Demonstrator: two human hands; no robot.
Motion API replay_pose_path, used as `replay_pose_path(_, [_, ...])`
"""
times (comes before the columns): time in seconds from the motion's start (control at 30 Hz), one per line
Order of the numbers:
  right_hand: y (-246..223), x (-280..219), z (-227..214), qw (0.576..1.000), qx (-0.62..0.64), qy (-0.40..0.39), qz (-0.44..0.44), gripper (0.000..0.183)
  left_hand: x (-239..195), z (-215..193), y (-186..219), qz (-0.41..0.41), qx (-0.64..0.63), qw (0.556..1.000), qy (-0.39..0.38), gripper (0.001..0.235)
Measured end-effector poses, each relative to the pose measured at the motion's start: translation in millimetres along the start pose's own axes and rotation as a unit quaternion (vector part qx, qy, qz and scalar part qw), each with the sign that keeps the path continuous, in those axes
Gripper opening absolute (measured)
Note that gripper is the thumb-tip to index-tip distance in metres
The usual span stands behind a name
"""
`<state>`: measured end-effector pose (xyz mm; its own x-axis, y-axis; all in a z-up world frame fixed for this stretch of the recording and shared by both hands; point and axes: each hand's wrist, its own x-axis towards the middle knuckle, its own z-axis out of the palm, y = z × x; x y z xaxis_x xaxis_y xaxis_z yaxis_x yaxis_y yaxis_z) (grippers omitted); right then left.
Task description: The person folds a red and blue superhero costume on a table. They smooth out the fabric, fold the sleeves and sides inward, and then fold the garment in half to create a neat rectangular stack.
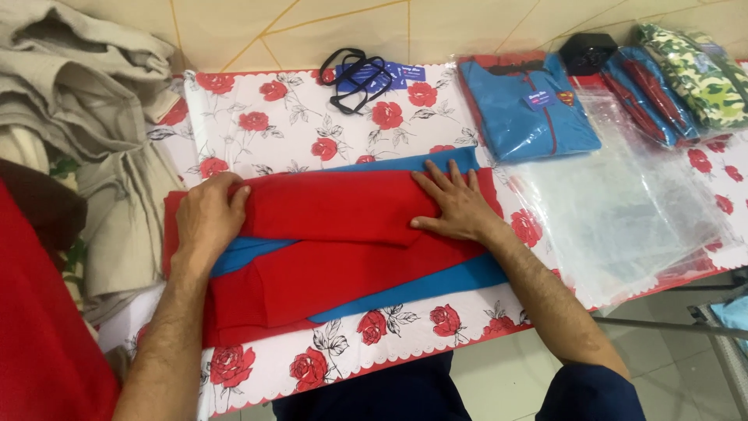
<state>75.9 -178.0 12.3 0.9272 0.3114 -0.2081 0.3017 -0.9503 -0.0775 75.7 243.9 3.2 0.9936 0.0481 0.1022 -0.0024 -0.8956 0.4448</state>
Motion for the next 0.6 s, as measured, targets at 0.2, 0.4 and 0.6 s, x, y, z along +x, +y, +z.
replay_pose_path(0.2, [4.6, 1.9, -10.4, 0.999, -0.011, -0.050, -0.005, 0.102, 8.0, 11.2, -20.0, 0.017, -0.014, 1.000, 0.012, 0.022])
replay_pose_path(0.4, [-7.6, 2.0, -21.2, 0.999, -0.026, 0.009, -0.030, 0.090, 15.6, -3.1, -36.2, 0.008, -0.084, 0.996, -0.024, 0.035])
replay_pose_path(0.6, [-23.4, 9.3, -0.5, 0.998, -0.020, -0.042, -0.036, 0.088, 2.9, -30.2, -19.8, -0.039, -0.076, 0.994, -0.069, 0.041])
